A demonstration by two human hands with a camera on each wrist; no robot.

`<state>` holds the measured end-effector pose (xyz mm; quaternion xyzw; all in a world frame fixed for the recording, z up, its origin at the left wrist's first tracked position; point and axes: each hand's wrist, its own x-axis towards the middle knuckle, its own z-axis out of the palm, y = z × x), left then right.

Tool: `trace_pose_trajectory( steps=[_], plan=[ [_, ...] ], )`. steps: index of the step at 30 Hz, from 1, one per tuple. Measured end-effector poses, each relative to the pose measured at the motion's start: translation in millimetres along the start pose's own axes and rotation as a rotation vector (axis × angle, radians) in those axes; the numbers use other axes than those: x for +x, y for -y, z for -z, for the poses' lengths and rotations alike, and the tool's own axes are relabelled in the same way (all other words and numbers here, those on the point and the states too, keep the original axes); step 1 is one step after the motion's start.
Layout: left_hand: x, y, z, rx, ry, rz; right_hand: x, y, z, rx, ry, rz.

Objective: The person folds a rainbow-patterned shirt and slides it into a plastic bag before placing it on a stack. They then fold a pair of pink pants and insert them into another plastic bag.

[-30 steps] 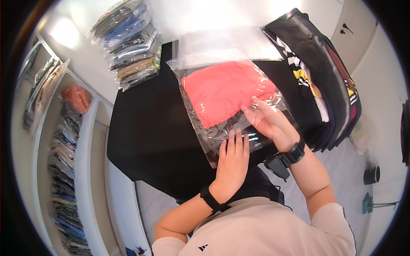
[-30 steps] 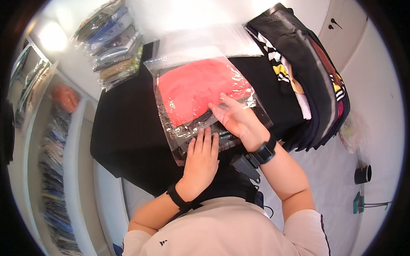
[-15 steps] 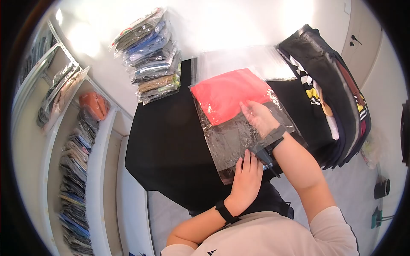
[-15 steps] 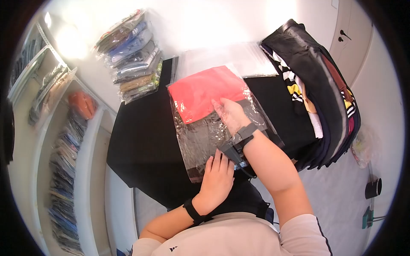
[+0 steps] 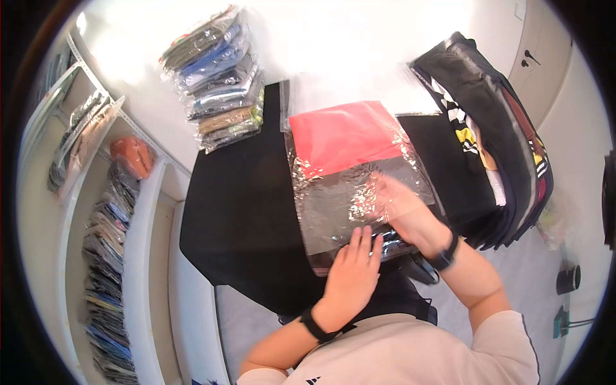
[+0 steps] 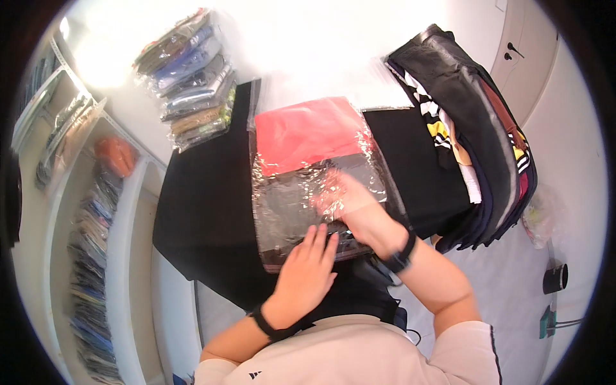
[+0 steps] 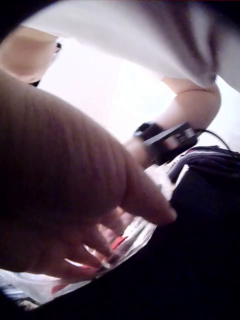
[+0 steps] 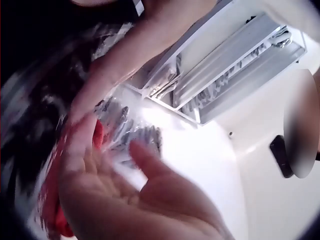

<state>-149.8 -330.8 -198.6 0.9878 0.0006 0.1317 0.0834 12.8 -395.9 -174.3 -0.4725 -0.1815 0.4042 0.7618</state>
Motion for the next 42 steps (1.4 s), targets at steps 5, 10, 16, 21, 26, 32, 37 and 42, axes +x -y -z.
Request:
trace_pose_trajectory(
  steps=[5, 10, 16, 21, 26, 32, 37, 42],
  plan=[
    [-42.0, 46.6, 73.6, -0.533, -0.054, -0.206, -95.4, 98.3, 6.0, -0.651, 0.401, -0.322],
    [-27.5, 111.6, 89.0, -0.687, -0.307, 0.706, -38.4, 89.9, 73.3, -0.922, -0.319, 0.029],
    [3.2, 137.8, 63.4, -0.983, -0.029, 0.859, -7.6, 63.4, 84.6, -0.891, -0.287, -0.161],
    [-4.4, 141.0, 55.8, -1.047, -0.017, 0.78, -22.0, 63.4, 98.3, -0.814, -0.211, -0.105],
    [-33.7, 140.3, 64.0, -0.967, 0.075, 0.692, -47.9, 49.9, 107.6, -0.93, -0.27, 0.217],
    [-25.9, 146.2, 57.8, -0.315, -0.227, 0.215, -49.9, 40.8, 112.1, -1.532, -0.114, 0.693],
    [0.7, 154.6, 54.5, -0.296, -0.141, 0.059, -27.6, 40.8, 98.8, -1.539, 0.021, 0.796],
    [25.3, 174.0, 77.6, -0.567, -0.181, 0.044, -7.0, 77.2, 84.3, -1.412, 0.13, 0.711]
  ],
)
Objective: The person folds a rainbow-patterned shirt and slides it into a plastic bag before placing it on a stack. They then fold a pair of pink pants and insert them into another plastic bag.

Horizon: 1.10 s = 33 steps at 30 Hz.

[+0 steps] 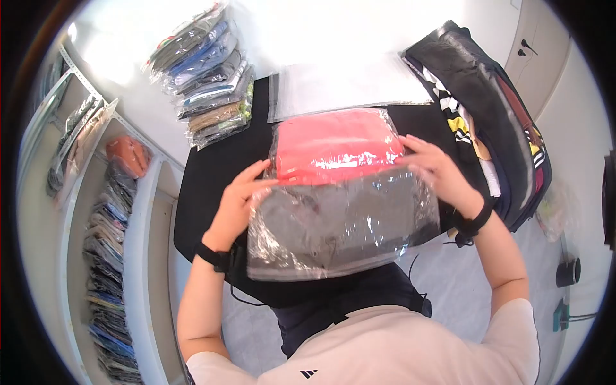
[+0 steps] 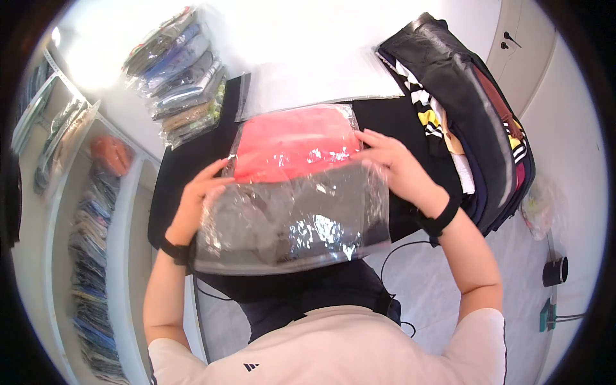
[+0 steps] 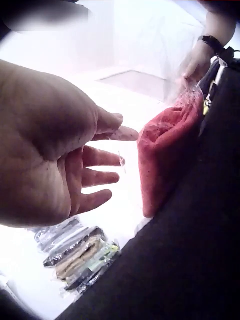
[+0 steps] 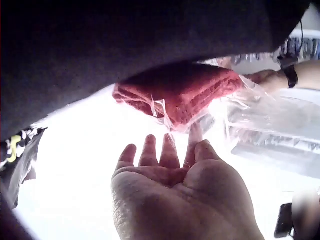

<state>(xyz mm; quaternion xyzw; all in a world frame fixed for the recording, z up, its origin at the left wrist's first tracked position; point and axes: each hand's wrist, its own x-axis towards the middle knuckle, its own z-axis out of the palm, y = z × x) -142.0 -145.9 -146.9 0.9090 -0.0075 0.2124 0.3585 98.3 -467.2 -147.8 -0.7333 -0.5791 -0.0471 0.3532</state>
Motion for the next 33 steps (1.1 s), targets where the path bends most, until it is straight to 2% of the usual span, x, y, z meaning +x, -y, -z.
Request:
trace_pose_trajectory(
  steps=[1, 2, 4, 6, 7, 8, 9, 10, 12, 14, 16, 18, 20, 22, 24, 26, 30, 33],
  plan=[
    [8.8, -7.8, 9.6, -0.054, -0.031, 0.021, 11.5, 2.7, 10.7, 0.078, -0.009, 0.046],
    [17.9, -14.0, 18.2, -0.109, -0.06, 0.042, 21.1, 6.2, 14.8, 0.177, -0.095, 0.005],
    [39.7, -29.0, 34.6, -0.058, -0.225, -0.005, 42.2, 31.1, 43.7, 0.222, -0.176, -0.085],
    [57.2, -16.8, 56.6, 0.042, -0.338, -0.107, 63.3, 23.0, 58.3, 0.272, -0.271, -0.013],
    [67.4, -24.1, 59.6, -0.125, -0.397, -0.053, 75.2, 31.5, 67.9, 0.329, -0.254, -0.128],
    [77.5, -41.1, 59.8, -0.296, -0.452, 0.004, 86.4, 22.6, 66.2, 0.495, -0.311, -0.187],
    [86.7, -61.1, 61.7, -0.315, -0.425, -0.029, 98.1, 17.5, 67.5, 0.604, -0.308, -0.181],
    [93.9, -63.0, 64.1, -0.313, -0.428, -0.041, 107.3, 16.3, 68.7, 0.714, -0.301, -0.175],
    [104.9, -62.8, 66.8, -0.502, -0.384, 0.122, 115.5, 15.6, 68.8, 0.745, -0.302, -0.21],
    [110.0, -62.3, 65.4, -0.533, -0.376, 0.13, 123.3, 7.7, 65.6, 0.87, -0.202, -0.316],
    [113.8, -61.9, 66.5, -0.554, -0.368, 0.189, 128.2, 7.6, 64.5, 0.888, -0.216, -0.325],
    [115.2, -63.5, 68.2, -0.555, -0.363, 0.173, 131.3, 13.5, 64.0, 0.887, -0.32, -0.37],
    [114.1, -64.2, 67.6, -0.555, -0.373, 0.08, 132.5, 9.4, 66.0, 0.863, -0.311, -0.301],
    [103.4, -62.1, 64.3, -0.552, -0.355, 0.073, 123.9, 10.1, 63.0, 0.782, -0.406, -0.202],
    [86.3, -53.8, 54.7, -0.53, -0.31, 0.05, 104.7, 6.0, 51.6, 0.788, -0.401, -0.175],
    [60.3, -45.3, 30.6, -0.622, -0.321, 0.093, 74.3, -2.3, 36.7, 0.669, -0.351, -0.173],
    [-5.3, -24.0, -13.4, -0.575, -0.188, 0.24, -2.3, 7.4, 2.5, 0.685, -0.173, -0.331],
    [-40.1, -22.9, -43.8, -0.673, -0.182, 0.313, -46.0, 6.3, -24.6, 0.785, -0.18, -0.463]
  ],
)
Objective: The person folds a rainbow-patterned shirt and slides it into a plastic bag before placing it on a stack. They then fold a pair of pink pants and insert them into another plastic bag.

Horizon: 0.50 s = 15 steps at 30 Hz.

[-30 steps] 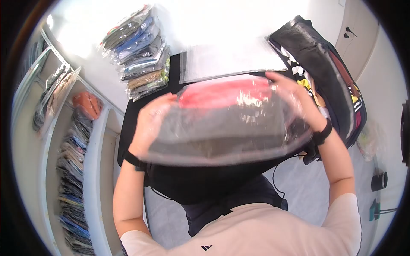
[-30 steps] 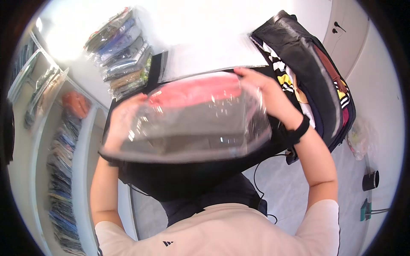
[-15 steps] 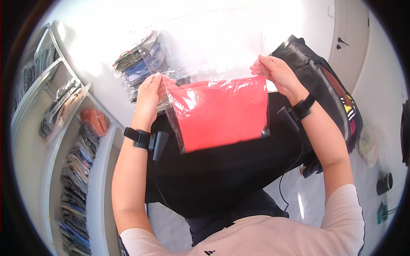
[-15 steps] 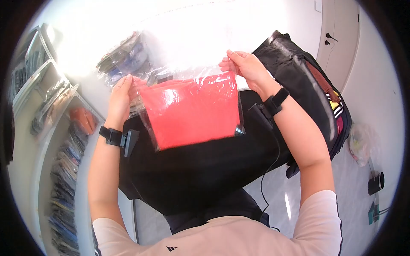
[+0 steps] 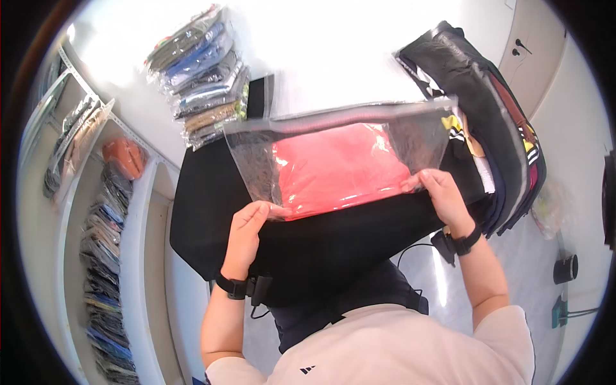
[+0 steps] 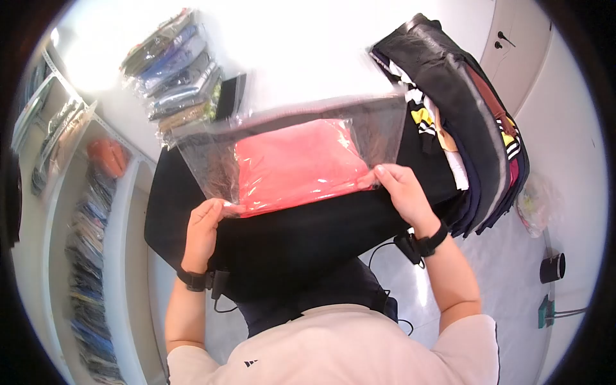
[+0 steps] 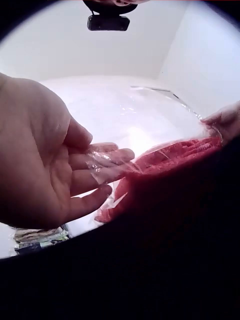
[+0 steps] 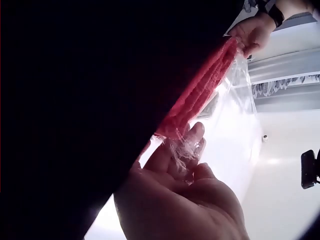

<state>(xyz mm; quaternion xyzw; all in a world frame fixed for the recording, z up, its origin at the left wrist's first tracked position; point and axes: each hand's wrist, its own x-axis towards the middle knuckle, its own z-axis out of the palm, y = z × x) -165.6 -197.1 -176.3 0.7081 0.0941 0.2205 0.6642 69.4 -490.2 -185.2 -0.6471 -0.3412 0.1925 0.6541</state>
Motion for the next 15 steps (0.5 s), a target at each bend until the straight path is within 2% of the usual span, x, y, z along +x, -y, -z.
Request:
trace_pose_trajectory(
  steps=[2, 4, 7, 9, 11, 13, 15],
  plan=[
    [-9.3, 7.8, -8.3, -0.009, -0.01, 0.014, -16.1, -2.2, -7.8, 0.013, -0.057, 0.02],
    [-14.6, 9.7, -16.2, 0.078, -0.095, -0.052, -21.4, -11.0, -8.9, -0.013, -0.105, 0.049],
    [-14.3, 11.3, -19.1, 0.124, -0.106, -0.12, -22.8, -19.7, -11.2, 0.076, -0.193, 0.134],
    [-12.3, 15.6, -20.1, 0.112, -0.137, -0.09, -21.8, -28.2, -11.9, 0.069, -0.293, 0.202],
    [-9.8, 17.9, -21.4, 0.103, -0.167, -0.058, -22.1, -21.6, -16.2, 0.101, -0.323, 0.145],
    [-5.5, 18.5, -23.9, 0.023, -0.257, 0.044, -20.2, -20.1, -22.0, 0.133, -0.354, 0.084],
    [-0.4, 22.0, -20.7, 0.043, -0.279, 0.075, -14.3, -20.0, -26.2, 0.199, -0.482, 0.055]
  ],
)
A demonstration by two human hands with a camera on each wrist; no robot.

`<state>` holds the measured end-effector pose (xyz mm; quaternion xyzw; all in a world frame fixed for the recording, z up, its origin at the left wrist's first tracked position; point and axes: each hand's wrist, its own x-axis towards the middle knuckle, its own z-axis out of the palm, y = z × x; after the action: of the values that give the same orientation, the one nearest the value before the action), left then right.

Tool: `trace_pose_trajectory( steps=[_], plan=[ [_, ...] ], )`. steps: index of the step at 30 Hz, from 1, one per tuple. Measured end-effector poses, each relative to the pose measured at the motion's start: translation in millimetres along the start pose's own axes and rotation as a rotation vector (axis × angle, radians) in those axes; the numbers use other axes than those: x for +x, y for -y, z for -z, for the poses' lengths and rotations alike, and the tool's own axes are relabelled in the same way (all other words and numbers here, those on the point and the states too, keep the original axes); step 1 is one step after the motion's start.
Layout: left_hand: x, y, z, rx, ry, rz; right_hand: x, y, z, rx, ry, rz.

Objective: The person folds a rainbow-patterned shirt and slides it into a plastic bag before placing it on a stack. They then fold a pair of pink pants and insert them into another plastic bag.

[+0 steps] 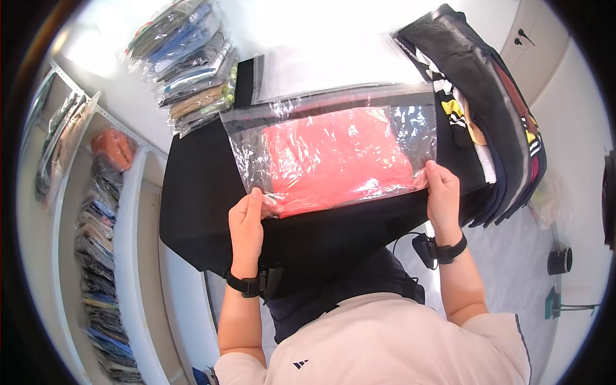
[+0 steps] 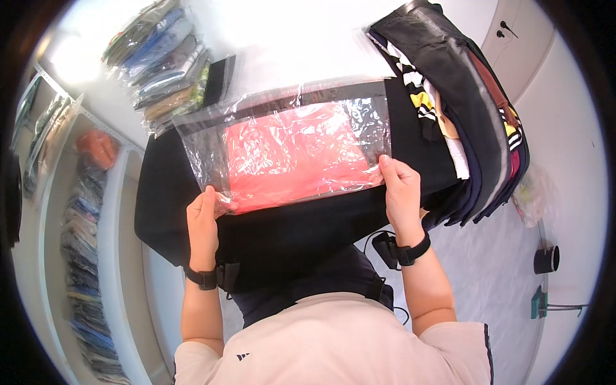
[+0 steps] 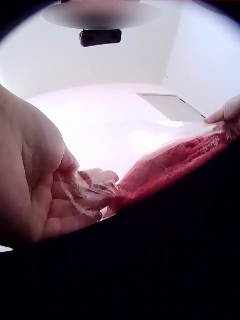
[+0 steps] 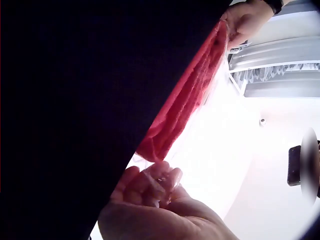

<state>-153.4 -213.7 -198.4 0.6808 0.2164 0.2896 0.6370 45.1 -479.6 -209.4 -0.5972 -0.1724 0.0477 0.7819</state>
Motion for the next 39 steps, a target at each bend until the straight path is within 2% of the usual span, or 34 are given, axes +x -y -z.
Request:
trace_pose_trajectory(
  steps=[4, 8, 10, 11, 17, 19, 20, 22, 24, 26, 29, 31, 32, 34, 35, 36, 38, 39],
  plan=[
    [11.2, 3.9, -2.8, -0.022, -0.095, 0.101, 6.4, 2.2, -8.5, -0.077, -0.082, -0.012],
    [16.0, 1.0, -3.0, -0.026, -0.127, 0.18, 14.4, 7.1, -14.9, -0.159, -0.119, -0.122],
    [17.6, -3.1, -2.3, 0.003, -0.073, 0.231, 17.0, 7.8, -15.4, -0.159, -0.123, -0.15],
    [19.1, -7.4, -6.6, -0.063, -0.108, 0.254, 18.1, 10.5, -16.1, -0.142, -0.126, -0.176],
    [23.7, -2.8, -2.2, -0.061, -0.08, 0.324, 22.5, 15.9, -18.5, -0.188, -0.115, -0.249],
    [23.8, -8.8, -6.7, -0.097, -0.091, 0.346, 22.3, 23.1, -22.9, -0.419, -0.246, -0.037],
    [25.1, -7.9, -5.5, -0.099, -0.091, 0.347, 20.8, 28.0, -26.3, -0.421, -0.245, -0.037],
    [25.0, -3.5, -3.6, -0.012, -0.066, 0.32, 8.0, 41.9, -39.0, -0.827, -0.264, 0.318],
    [22.7, -5.9, -5.8, -0.022, -0.078, 0.305, -9.7, 61.1, -73.3, -0.918, 0.453, 0.564],
    [21.5, -8.4, -7.5, -0.032, -0.09, 0.287, -8.0, 61.6, -100.0, -1.172, 0.627, 0.625],
    [20.0, -9.2, -2.0, -0.102, -0.099, 0.31, 5.6, 36.7, -102.7, -1.261, 0.622, 0.618],
    [24.1, -14.3, 5.8, -0.201, 0.008, 0.436, 11.9, 35.5, -102.1, -1.217, 0.644, 0.595],
    [25.3, -19.5, 2.6, -0.198, 0.005, 0.427, 14.3, 35.2, -102.0, -1.182, 0.661, 0.563],
    [23.0, -39.7, -12.9, 0.444, -0.334, -0.131, 15.6, 35.2, -100.9, -1.186, 0.668, 0.56],
    [21.9, -55.3, -15.7, 0.686, -0.248, -0.301, 15.9, 35.4, -99.6, -1.196, 0.678, 0.547],
    [23.3, -64.7, -20.5, 0.681, -0.246, -0.3, 16.8, 35.0, -99.3, -1.201, 0.678, 0.545],
    [29.6, -73.2, -34.9, 0.872, 0.419, -0.533, 18.0, 33.1, -98.4, -1.193, 0.695, 0.562],
    [35.1, -70.0, -43.9, 0.865, 0.417, -0.525, 20.7, 32.0, -96.2, -1.198, 0.704, 0.558]
  ],
)
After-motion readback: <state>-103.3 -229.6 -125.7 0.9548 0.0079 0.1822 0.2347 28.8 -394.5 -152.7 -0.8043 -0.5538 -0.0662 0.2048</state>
